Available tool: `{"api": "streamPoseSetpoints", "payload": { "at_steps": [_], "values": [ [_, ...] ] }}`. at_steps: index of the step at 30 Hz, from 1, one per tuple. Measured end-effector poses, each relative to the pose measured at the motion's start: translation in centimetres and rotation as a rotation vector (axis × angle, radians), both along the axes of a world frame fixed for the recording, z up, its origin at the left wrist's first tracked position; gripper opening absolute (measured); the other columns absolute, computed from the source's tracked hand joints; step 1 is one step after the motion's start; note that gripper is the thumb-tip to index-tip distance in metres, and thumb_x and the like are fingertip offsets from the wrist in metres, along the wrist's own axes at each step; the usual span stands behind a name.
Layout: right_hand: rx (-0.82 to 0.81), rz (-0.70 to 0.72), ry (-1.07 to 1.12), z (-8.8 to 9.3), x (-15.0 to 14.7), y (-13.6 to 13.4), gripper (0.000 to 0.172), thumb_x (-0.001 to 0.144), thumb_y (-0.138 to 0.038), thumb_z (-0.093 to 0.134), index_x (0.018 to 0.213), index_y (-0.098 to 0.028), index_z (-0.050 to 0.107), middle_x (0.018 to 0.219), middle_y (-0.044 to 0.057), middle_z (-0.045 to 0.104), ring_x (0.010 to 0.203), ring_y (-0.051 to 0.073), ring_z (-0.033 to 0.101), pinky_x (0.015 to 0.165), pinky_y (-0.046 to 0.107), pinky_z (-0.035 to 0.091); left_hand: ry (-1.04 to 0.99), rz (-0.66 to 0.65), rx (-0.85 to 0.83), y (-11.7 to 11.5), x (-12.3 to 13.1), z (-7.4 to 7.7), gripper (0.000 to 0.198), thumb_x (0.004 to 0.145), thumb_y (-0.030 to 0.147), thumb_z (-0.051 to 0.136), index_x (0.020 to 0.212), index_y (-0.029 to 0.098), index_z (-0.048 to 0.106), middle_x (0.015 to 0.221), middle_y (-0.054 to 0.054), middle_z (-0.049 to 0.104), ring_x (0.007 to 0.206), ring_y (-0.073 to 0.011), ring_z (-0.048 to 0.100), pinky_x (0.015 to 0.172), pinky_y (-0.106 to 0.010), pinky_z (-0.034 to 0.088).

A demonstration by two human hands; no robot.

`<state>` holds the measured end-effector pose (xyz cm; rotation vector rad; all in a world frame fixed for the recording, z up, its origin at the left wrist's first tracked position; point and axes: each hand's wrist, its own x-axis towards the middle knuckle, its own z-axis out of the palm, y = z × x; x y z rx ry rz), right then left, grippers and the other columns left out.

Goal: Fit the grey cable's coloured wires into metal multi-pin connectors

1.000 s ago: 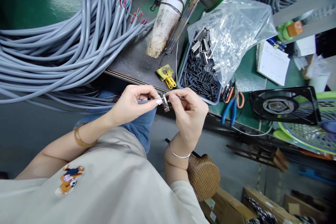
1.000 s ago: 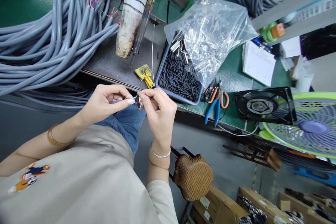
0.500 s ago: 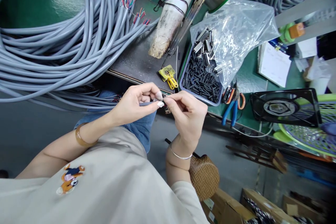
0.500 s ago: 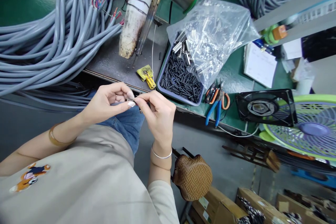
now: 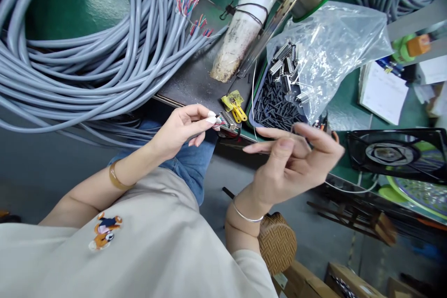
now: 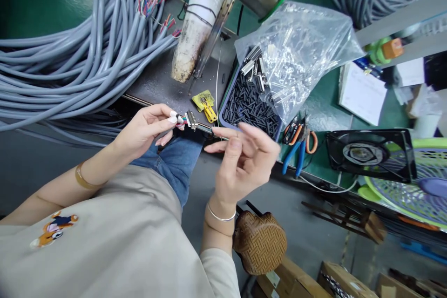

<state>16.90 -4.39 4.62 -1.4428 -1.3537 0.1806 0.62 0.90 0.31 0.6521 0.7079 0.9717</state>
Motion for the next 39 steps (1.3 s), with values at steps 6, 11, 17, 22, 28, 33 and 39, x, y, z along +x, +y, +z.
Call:
{"api": "streamPoseSetpoints", "payload": {
  "at_steps": [6,11,17,22,28,33,39],
  "values": [
    [0.03,0.225,-0.206,-1.2,0.3,0.7,0.009,0.092,-0.016,0.071,0.09,-0.024,0.066,0.093,0.002,0.079,0.084,0.019,0.079,0.065,0.03,0.062,-0.014,0.029,0.011,0.0,-0.1,-0.6,0.038,0.065,0.035,0.094,0.073,0.013,0.063,0.065,0.002,0.067,0.039,-0.0024,0.05,0.036,-0.015,0.031],
    [0.089,0.366,-0.42,-1.3,0.0,1.5,0.018,0.088,-0.009,0.073,0.091,-0.023,0.064,0.106,0.002,0.081,0.089,0.015,0.079,0.072,0.025,0.061,0.035,0.044,0.058,-0.1,0.0,-0.5,0.032,0.065,0.031,0.094,0.073,0.012,0.07,0.068,0.001,0.067,0.043,-0.0013,0.049,0.041,-0.015,0.04],
    [0.119,0.255,-0.255,-2.2,0.5,1.7,0.016,0.09,-0.009,0.07,0.096,-0.024,0.066,0.087,-0.002,0.078,0.079,0.014,0.077,0.068,0.025,0.061,0.072,0.096,0.067,0.3,0.0,-0.6,0.034,0.066,0.034,0.093,0.072,0.013,0.068,0.064,0.002,0.065,0.044,-0.0008,0.045,0.04,-0.013,0.036],
    [0.075,0.253,-0.302,-2.9,0.5,1.9,0.015,0.089,-0.01,0.072,0.094,-0.023,0.067,0.1,0.001,0.08,0.091,0.016,0.078,0.077,0.027,0.064,0.051,0.109,0.077,0.6,-0.2,-0.6,0.034,0.069,0.032,0.092,0.074,0.013,0.065,0.064,0.003,0.065,0.043,-0.0008,0.046,0.04,-0.013,0.035],
    [0.114,0.204,-0.306,-4.0,-0.2,2.5,0.015,0.09,-0.009,0.07,0.095,-0.023,0.067,0.1,0.001,0.081,0.088,0.015,0.079,0.071,0.025,0.064,0.051,0.086,0.095,0.8,0.0,0.0,0.033,0.065,0.027,0.093,0.069,0.013,0.063,0.066,0.002,0.066,0.043,-0.0019,0.051,0.04,-0.013,0.04],
    [0.144,0.147,-0.206,-3.8,-0.2,2.5,0.015,0.092,-0.011,0.069,0.099,-0.025,0.068,0.095,-0.001,0.081,0.07,0.012,0.077,0.059,0.023,0.06,0.139,0.167,0.119,1.1,0.4,0.0,0.033,0.062,0.026,0.093,0.067,0.012,0.064,0.073,-0.002,0.071,0.043,-0.0012,0.051,0.041,-0.014,0.041],
    [0.271,0.045,0.145,-1.5,0.3,2.0,0.014,0.098,-0.028,0.064,0.112,-0.026,0.065,0.065,-0.008,0.067,0.034,0.006,0.048,0.032,0.02,0.034,0.099,0.179,0.044,2.0,0.2,0.3,0.03,0.062,0.018,0.089,0.065,0.013,0.059,0.067,0.001,0.065,0.04,-0.0006,0.048,0.039,-0.013,0.036]
  ]
}}
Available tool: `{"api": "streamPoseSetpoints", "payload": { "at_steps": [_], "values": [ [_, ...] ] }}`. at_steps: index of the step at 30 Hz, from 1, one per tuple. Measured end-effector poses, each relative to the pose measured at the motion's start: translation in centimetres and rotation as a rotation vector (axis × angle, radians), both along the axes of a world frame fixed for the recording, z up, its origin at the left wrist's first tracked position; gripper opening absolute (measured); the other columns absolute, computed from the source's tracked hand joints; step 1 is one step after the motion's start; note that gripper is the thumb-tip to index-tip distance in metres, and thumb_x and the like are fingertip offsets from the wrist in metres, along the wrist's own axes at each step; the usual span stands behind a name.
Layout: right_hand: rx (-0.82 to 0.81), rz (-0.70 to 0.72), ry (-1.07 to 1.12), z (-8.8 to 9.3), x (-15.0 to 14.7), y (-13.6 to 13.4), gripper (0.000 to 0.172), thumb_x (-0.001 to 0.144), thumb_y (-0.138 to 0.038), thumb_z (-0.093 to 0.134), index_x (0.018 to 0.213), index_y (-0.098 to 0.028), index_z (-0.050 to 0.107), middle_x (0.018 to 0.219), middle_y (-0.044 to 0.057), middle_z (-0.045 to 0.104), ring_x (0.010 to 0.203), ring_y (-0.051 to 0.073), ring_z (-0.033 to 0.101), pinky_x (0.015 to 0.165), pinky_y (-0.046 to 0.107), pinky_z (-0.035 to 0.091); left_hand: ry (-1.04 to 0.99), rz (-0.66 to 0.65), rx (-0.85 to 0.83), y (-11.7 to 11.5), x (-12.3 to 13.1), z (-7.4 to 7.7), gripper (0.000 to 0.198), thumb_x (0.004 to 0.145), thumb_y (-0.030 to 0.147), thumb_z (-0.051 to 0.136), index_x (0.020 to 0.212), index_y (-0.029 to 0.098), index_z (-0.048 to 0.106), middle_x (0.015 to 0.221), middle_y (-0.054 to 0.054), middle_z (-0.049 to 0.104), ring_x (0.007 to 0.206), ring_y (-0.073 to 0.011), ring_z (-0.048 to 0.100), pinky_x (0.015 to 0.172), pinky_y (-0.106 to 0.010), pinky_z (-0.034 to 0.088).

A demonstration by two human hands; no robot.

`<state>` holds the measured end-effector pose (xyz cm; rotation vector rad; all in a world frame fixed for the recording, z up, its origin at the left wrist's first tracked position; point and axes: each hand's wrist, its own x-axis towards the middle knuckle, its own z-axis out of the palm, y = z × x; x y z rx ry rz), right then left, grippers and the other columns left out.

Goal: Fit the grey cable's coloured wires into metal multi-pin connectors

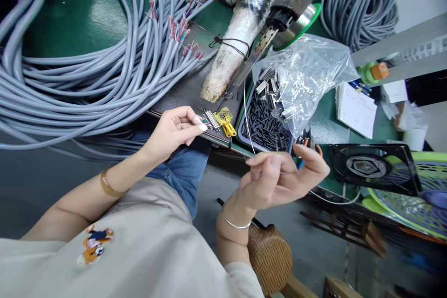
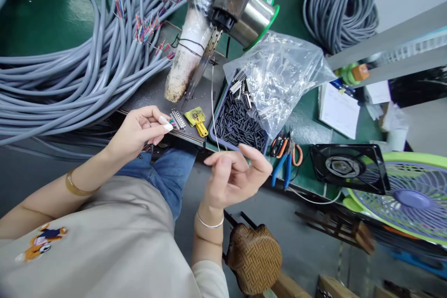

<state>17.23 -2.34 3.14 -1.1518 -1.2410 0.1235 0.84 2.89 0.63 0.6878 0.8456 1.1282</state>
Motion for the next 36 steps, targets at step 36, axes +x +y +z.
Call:
{"api": "streamPoseSetpoints", "payload": {
  "at_steps": [36],
  "values": [
    [-0.309,0.267,-0.09,-1.7,-0.5,3.3,0.011,0.091,-0.019,0.069,0.085,-0.021,0.06,0.108,0.006,0.081,0.095,0.019,0.08,0.082,0.032,0.066,0.108,0.107,0.16,1.5,0.6,0.6,0.035,0.067,0.03,0.092,0.069,0.015,0.061,0.061,0.004,0.061,0.042,-0.0017,0.049,0.039,-0.015,0.035]
  ]
}}
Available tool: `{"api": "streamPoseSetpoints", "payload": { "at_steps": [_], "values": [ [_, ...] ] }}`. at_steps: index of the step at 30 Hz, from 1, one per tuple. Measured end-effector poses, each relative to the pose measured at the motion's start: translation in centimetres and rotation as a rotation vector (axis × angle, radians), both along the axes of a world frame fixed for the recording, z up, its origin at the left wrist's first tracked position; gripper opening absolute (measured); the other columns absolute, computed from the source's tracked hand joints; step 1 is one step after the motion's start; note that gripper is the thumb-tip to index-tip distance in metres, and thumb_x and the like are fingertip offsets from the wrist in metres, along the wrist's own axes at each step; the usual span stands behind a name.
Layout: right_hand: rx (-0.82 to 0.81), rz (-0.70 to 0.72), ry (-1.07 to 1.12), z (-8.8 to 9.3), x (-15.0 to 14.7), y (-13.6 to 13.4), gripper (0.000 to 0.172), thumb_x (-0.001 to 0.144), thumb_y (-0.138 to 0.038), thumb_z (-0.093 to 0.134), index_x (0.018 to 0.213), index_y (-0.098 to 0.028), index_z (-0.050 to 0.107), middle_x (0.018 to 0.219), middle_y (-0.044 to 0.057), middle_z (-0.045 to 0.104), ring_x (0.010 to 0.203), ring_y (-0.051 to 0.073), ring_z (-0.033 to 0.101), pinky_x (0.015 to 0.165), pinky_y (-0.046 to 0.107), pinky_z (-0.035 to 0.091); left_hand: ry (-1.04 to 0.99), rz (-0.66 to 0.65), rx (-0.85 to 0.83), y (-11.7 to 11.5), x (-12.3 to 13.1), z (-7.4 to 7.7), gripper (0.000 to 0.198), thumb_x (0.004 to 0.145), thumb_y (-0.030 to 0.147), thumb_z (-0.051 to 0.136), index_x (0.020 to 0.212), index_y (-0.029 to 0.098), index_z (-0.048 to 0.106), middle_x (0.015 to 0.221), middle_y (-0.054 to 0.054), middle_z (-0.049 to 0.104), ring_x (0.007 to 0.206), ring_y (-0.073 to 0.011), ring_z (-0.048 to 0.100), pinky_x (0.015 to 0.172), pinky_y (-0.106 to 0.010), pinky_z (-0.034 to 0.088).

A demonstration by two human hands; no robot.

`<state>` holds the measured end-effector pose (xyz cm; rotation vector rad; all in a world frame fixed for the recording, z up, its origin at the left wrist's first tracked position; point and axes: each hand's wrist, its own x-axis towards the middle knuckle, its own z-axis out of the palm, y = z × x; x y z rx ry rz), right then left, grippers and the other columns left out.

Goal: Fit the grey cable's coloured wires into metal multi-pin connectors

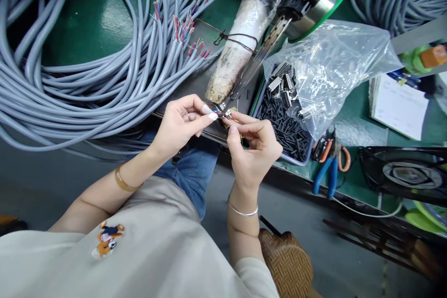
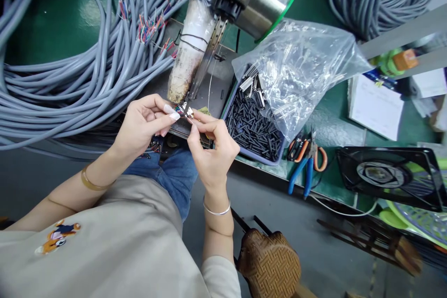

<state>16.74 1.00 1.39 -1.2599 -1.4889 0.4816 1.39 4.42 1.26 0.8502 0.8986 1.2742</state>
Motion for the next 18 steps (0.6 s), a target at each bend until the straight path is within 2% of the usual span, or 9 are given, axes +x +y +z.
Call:
{"api": "streamPoseSetpoints", "payload": {
  "at_steps": [7,15,18],
  "values": [
    [0.047,-0.034,-0.102,0.35,-0.11,0.33,0.007,0.091,-0.019,0.071,0.087,-0.022,0.067,0.101,0.002,0.081,0.091,0.016,0.079,0.073,0.027,0.064,-0.005,-0.006,0.007,0.06,-0.04,-0.08,0.032,0.068,0.029,0.091,0.07,0.015,0.062,0.061,0.004,0.061,0.043,-0.0017,0.05,0.04,-0.015,0.036],
    [0.119,-0.007,-0.211,0.79,0.04,0.57,0.009,0.09,-0.015,0.073,0.089,-0.023,0.071,0.098,0.0,0.08,0.091,0.016,0.078,0.081,0.029,0.065,-0.002,-0.017,-0.017,0.18,-0.09,0.0,0.037,0.066,0.034,0.093,0.07,0.015,0.062,0.062,0.004,0.063,0.042,-0.002,0.05,0.039,-0.015,0.035],
    [0.108,0.0,-0.2,0.74,0.03,0.49,0.008,0.09,-0.015,0.072,0.089,-0.023,0.069,0.099,0.0,0.08,0.091,0.015,0.078,0.078,0.028,0.065,-0.016,-0.028,-0.025,0.17,-0.18,-0.03,0.037,0.065,0.032,0.094,0.069,0.015,0.061,0.062,0.004,0.063,0.041,-0.0017,0.05,0.039,-0.015,0.036]
  ]
}}
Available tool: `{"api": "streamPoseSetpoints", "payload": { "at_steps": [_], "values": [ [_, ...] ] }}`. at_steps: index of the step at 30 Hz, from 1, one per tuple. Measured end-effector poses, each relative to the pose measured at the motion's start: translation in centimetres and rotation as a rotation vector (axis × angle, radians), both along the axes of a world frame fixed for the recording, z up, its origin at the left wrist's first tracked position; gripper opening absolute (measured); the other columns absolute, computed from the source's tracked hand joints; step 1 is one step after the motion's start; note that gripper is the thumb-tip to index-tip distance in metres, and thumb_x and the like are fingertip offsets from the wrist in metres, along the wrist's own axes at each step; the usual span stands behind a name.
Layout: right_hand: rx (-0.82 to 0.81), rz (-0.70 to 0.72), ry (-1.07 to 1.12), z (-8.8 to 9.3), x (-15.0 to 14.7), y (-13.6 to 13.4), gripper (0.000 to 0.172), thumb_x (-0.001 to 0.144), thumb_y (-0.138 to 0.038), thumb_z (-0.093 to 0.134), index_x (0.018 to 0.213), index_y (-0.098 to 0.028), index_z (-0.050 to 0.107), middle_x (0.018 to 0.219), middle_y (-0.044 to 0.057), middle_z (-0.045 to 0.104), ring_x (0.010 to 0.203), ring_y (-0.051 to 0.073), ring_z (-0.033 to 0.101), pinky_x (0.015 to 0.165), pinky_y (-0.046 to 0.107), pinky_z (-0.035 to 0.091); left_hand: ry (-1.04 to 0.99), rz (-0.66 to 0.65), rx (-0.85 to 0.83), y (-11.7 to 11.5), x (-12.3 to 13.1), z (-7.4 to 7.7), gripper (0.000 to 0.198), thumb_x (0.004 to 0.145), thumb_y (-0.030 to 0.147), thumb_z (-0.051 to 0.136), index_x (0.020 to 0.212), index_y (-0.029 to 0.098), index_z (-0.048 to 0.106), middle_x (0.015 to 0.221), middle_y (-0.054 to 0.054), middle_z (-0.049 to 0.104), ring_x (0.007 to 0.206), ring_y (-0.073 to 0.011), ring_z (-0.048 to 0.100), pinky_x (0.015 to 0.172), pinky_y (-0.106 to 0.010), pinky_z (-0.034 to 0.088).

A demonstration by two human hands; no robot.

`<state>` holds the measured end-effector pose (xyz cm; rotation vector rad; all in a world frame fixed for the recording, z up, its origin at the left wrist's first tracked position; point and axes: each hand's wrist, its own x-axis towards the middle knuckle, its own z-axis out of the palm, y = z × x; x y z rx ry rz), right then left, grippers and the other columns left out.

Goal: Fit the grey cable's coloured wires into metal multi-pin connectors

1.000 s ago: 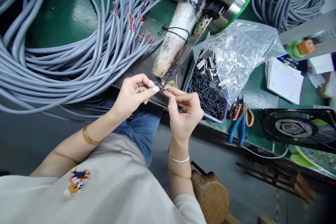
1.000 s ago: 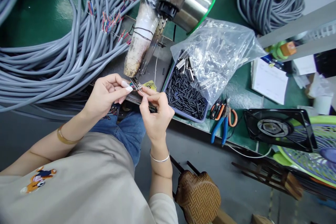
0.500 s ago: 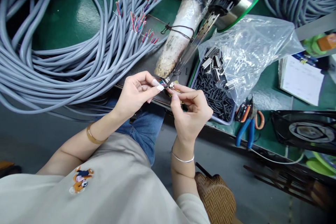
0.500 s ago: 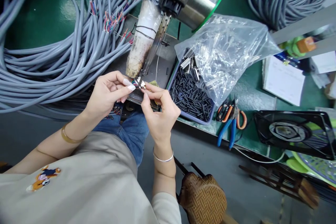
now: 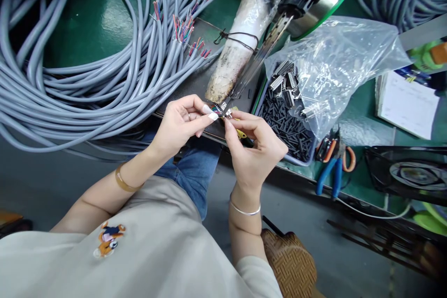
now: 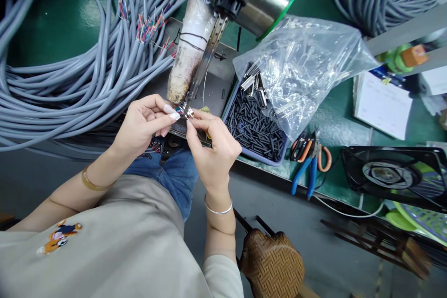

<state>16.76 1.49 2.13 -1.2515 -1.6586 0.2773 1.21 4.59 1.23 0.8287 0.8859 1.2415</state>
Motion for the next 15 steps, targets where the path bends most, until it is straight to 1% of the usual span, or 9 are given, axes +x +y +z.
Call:
{"api": "streamPoseSetpoints", "payload": {
  "at_steps": [3,7,11,15],
  "values": [
    [-0.048,-0.001,0.018,-0.31,0.07,-0.1,0.008,0.091,-0.017,0.071,0.087,-0.022,0.067,0.1,0.001,0.08,0.089,0.015,0.078,0.073,0.026,0.065,0.012,-0.018,-0.022,-0.03,-0.06,-0.14,0.037,0.064,0.031,0.094,0.068,0.014,0.061,0.06,0.004,0.063,0.041,-0.002,0.05,0.039,-0.015,0.036],
    [-0.06,-0.006,0.019,-0.59,0.17,-0.07,0.01,0.089,-0.017,0.074,0.086,-0.022,0.066,0.098,0.0,0.08,0.089,0.015,0.078,0.074,0.025,0.065,0.034,-0.018,-0.032,-0.04,-0.04,-0.21,0.037,0.065,0.03,0.093,0.068,0.014,0.06,0.061,0.003,0.063,0.041,-0.0021,0.05,0.038,-0.015,0.037],
    [-0.028,-0.006,-0.016,-0.27,0.09,0.1,0.008,0.09,-0.018,0.073,0.087,-0.023,0.068,0.098,0.0,0.08,0.091,0.016,0.078,0.074,0.027,0.065,0.052,-0.004,0.0,-0.04,-0.08,0.14,0.035,0.067,0.03,0.092,0.069,0.015,0.061,0.064,0.003,0.064,0.042,-0.0021,0.051,0.04,-0.015,0.039],
    [0.02,-0.007,-0.059,0.22,-0.16,0.36,0.009,0.09,-0.017,0.074,0.087,-0.023,0.069,0.095,-0.001,0.079,0.089,0.016,0.078,0.079,0.029,0.066,0.084,0.009,0.022,-0.11,-0.15,0.49,0.03,0.07,0.029,0.09,0.071,0.015,0.063,0.066,0.002,0.066,0.044,-0.0023,0.051,0.043,-0.015,0.042]
  ]
}}
